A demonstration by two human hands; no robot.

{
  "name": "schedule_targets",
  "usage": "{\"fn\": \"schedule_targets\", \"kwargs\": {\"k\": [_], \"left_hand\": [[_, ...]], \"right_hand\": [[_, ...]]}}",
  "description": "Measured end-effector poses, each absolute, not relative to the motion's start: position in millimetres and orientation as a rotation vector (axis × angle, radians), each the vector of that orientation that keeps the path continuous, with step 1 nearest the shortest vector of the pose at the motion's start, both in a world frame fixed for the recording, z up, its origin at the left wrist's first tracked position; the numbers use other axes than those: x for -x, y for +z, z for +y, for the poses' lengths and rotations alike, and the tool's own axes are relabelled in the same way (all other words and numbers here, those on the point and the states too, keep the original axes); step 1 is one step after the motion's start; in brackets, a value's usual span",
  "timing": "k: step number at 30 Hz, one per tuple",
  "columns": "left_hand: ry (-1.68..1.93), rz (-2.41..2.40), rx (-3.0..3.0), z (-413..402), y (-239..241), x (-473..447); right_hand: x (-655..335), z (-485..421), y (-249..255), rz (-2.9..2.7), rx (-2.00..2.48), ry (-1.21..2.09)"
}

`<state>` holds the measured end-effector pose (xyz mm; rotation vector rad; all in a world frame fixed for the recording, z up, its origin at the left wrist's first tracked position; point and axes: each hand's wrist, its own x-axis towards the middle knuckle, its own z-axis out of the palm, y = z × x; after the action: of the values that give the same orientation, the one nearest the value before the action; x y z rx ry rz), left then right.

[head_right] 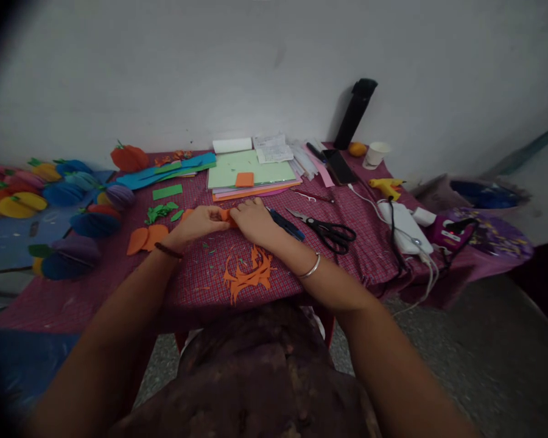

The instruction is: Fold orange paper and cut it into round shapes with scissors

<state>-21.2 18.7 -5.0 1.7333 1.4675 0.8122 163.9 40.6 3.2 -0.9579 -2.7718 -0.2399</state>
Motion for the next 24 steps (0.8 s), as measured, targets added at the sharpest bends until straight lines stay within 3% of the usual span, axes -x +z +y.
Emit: {"fn": "schedule_targets", "kwargs": {"k": [12, 19, 24], "left_hand": [[0.859, 1.559, -1.669, 25, -13, 25], [0.834, 1.481, -1.727, 26, -13, 27], [0.860, 1.442, -1.739, 28, -14, 27]], "right_hand": [[-182, 55, 1, -2.332, 1.292, 0.241], [-184, 80, -10, -2.279, 1.063, 0.768], [-182, 82, -13, -2.270, 1.029, 0.924]]}}
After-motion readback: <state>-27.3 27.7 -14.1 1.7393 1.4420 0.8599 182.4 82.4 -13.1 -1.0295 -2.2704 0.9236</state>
